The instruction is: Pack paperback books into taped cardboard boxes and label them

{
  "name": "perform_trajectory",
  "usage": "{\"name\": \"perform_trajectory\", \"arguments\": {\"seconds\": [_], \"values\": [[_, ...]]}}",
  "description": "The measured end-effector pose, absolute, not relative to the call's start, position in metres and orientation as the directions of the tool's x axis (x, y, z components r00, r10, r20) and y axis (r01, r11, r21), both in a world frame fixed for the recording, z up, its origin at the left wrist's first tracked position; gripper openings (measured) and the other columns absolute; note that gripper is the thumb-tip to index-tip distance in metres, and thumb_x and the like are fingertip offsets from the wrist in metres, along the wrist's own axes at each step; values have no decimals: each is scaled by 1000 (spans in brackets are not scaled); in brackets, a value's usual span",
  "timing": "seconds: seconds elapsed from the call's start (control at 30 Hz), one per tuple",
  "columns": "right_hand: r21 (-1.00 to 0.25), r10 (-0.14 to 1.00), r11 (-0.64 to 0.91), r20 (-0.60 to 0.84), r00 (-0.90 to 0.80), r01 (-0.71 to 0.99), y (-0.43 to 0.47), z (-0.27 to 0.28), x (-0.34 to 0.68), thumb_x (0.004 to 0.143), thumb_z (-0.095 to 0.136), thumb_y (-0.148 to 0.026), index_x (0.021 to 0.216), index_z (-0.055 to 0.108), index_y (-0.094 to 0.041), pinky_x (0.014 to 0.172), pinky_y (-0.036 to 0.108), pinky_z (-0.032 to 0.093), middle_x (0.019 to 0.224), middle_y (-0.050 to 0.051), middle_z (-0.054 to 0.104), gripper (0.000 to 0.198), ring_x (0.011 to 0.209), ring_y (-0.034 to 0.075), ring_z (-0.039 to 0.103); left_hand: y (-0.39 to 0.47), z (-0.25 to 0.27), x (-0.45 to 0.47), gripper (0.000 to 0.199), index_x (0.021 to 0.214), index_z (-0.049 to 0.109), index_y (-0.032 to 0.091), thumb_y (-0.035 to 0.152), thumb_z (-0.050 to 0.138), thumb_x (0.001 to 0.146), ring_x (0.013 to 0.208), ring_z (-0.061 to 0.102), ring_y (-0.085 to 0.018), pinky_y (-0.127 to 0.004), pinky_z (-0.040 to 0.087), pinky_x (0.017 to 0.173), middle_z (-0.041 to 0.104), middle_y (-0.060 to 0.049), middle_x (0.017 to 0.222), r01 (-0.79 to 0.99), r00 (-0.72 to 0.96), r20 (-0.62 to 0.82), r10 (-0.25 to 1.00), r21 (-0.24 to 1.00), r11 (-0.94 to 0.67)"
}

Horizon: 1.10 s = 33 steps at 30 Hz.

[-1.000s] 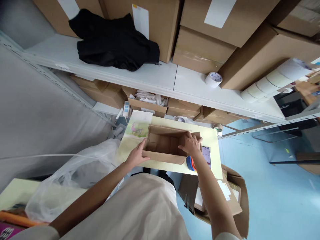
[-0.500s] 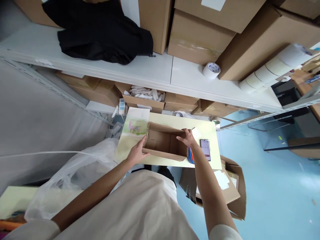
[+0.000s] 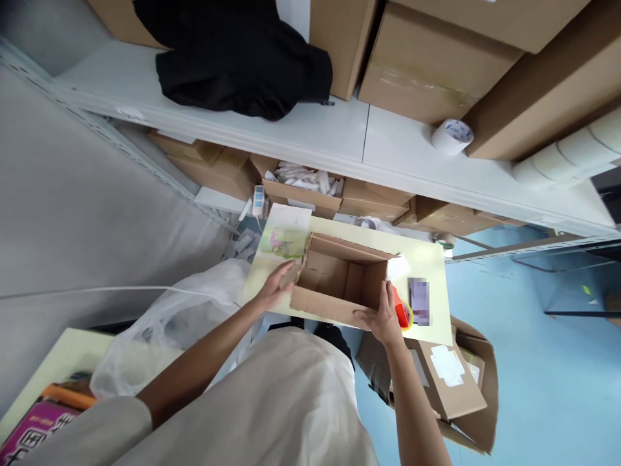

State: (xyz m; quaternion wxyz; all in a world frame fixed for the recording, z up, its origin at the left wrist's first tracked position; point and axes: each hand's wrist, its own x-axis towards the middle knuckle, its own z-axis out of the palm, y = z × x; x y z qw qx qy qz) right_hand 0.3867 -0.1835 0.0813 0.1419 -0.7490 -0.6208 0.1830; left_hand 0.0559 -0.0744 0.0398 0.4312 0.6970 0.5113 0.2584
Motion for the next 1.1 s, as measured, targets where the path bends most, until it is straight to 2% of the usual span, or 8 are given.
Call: {"name": "perform_trajectory", "arguments": {"seconds": [0.07, 0.13, 0.2, 0.53, 0.73, 0.9, 1.0, 1.1], "values": [[-432, 982, -188, -97, 163, 882, -180, 78, 387, 74, 64, -63, 153, 1, -20, 111, 50, 32, 159, 18, 11, 110, 145, 34, 20, -50, 28, 42, 46, 133, 48, 16, 38, 42, 92, 129, 48, -24, -41, 37, 109, 53, -14, 136, 580, 36, -156, 987, 807, 107], [-424, 981, -193, -106, 164, 885, -180, 75, 389, 73, 63, -66, 153, 1, -20, 111, 51, 31, 159, 18, 9, 111, 145, 35, 18, -22, 14, 30, 46, 126, 51, 12, 36, 53, 87, 129, 47, -29, -42, 35, 109, 55, -19, 131, 641, -256, -233, 938, 685, 346], [-414, 980, -197, -113, 165, 889, -181, 73, 390, 73, 61, -68, 153, 3, -21, 110, 53, 32, 159, 17, 8, 110, 145, 36, 17, 2, 0, 23, 46, 121, 52, 10, 32, 60, 82, 130, 45, -33, -45, 36, 106, 54, -23, 129, 630, -394, -337, 855, 578, 518], [-387, 983, -181, -104, 152, 904, -181, 73, 390, 73, 60, -69, 153, 3, -19, 110, 53, 32, 159, 19, 8, 109, 145, 35, 16, 33, -21, 42, 51, 113, 44, 8, 22, 71, 71, 135, 33, -43, -57, 35, 102, 41, -32, 136, 550, -488, -466, 738, 493, 674], [-390, 979, -203, -103, 177, 898, -182, 75, 387, 75, 64, -62, 153, 2, -20, 109, 52, 34, 159, 19, 8, 108, 145, 35, 18, 37, -6, 33, 45, 111, 43, 8, 10, 65, 72, 100, 65, -25, -38, 52, 83, 65, -17, 105, 482, -308, -517, 799, 639, 599], [-444, 975, -220, -112, 190, 869, -180, 77, 384, 75, 66, -59, 152, -6, -21, 109, 51, 35, 159, 19, 8, 113, 145, 35, 20, 28, 16, 20, 44, 114, 44, 15, 4, 55, 73, 83, 68, -19, -30, 56, 70, 66, -9, 99, 433, -288, -448, 846, 727, 532], [-512, 969, -243, -89, 231, 824, -180, 71, 384, 71, 69, -59, 151, -14, -15, 111, 51, 32, 158, 22, 10, 123, 145, 35, 18, 20, 41, -8, 44, 115, 45, 17, 6, 55, 74, 88, 67, -19, -30, 55, 77, 65, -7, 97, 479, -300, -295, 907, 776, 410], [-586, 962, -248, -58, 265, 772, -178, 64, 383, 69, 71, -60, 150, -14, -10, 113, 51, 28, 157, 25, 12, 128, 145, 35, 17, 7, 82, -46, 37, 111, 45, 19, 12, 54, 76, 84, 66, -17, -26, 54, 72, 63, -5, 95, 549, -240, 0, 971, 825, 135]]}}
